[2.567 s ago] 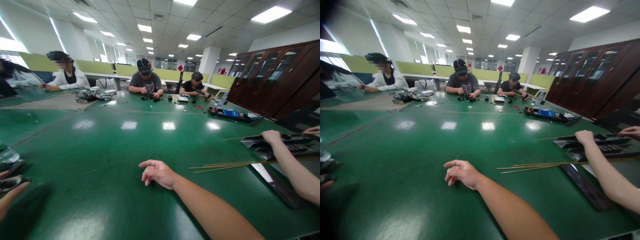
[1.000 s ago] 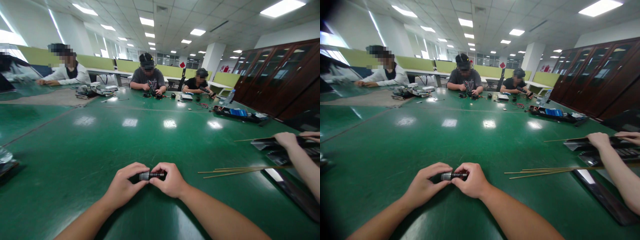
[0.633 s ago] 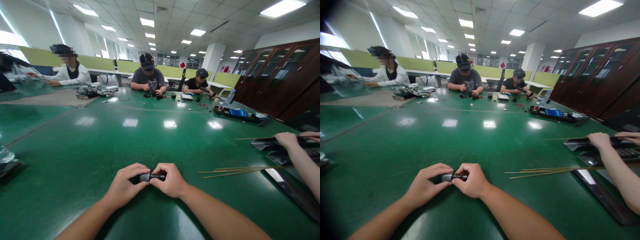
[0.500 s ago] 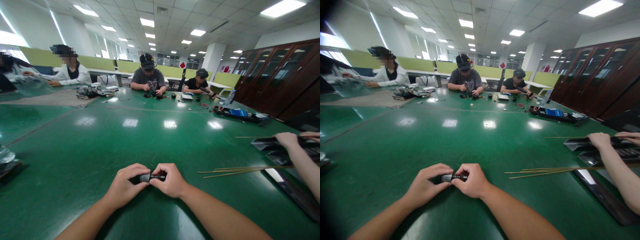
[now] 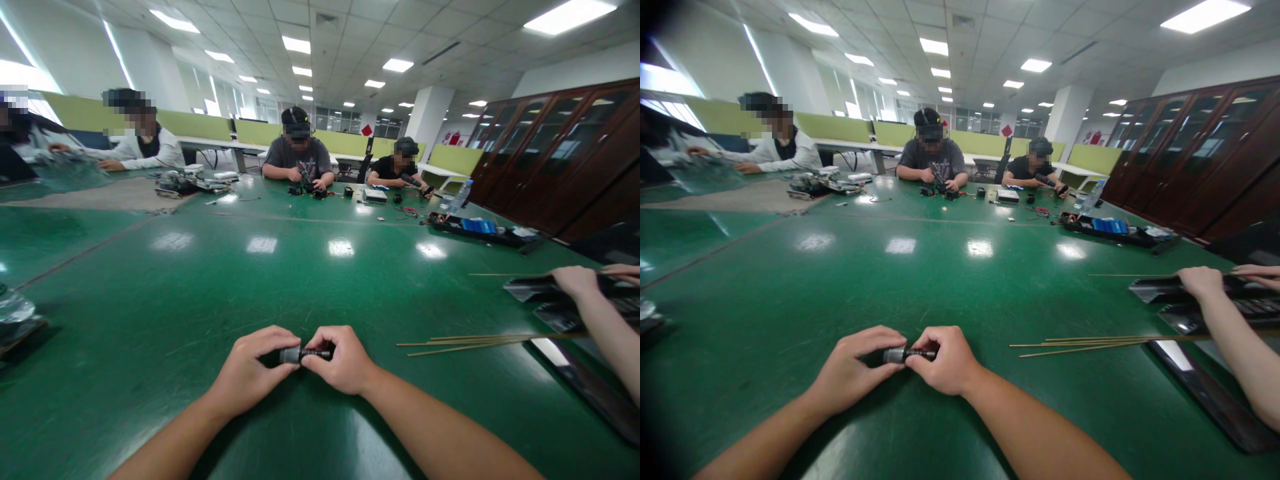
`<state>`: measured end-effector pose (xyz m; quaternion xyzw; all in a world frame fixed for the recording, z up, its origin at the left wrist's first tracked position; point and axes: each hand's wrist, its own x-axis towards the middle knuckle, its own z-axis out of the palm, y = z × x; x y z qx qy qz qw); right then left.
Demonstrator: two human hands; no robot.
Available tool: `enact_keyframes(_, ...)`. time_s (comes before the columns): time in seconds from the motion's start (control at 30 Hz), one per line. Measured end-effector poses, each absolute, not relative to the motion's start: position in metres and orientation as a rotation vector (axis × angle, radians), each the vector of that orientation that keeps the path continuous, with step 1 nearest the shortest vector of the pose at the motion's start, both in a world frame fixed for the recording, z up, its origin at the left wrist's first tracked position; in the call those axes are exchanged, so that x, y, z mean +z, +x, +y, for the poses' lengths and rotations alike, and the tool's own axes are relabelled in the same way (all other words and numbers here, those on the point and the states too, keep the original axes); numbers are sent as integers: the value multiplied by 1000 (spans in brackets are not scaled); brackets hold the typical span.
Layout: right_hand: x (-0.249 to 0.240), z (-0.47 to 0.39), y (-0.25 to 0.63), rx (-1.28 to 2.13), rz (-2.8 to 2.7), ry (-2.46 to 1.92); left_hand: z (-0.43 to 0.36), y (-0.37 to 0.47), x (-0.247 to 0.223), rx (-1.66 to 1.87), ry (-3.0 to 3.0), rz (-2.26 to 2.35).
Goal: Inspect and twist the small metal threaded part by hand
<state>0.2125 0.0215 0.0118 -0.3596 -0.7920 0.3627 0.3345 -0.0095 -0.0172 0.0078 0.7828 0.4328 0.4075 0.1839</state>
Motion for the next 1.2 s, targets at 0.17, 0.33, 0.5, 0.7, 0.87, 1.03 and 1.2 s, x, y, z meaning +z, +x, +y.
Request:
enact_keyframes(0.17,12,21,212,948,-2067,-943,-17,-10,8,1157,2215,1224)
enact_keyframes(0.33,12,21,212,967,-2064,-939,-19,-10,9,1156,2218,1235)
enact_keyframes(0.5,13,21,212,960,-2068,-942,-18,-11,10,1159,2229,1240)
enact_keyframes(0.7,15,20,213,954,-2073,-945,-19,-11,12,1178,2236,1248)
enact_keyframes(0.87,16,20,213,961,-2061,-945,-19,-12,12,1174,2243,1244)
enact_keyframes(1.03,16,20,213,979,-2058,-947,-19,-14,10,1167,2247,1245)
enact_keyframes(1.2,16,21,214,982,-2046,-948,-19,-14,11,1162,2233,1245)
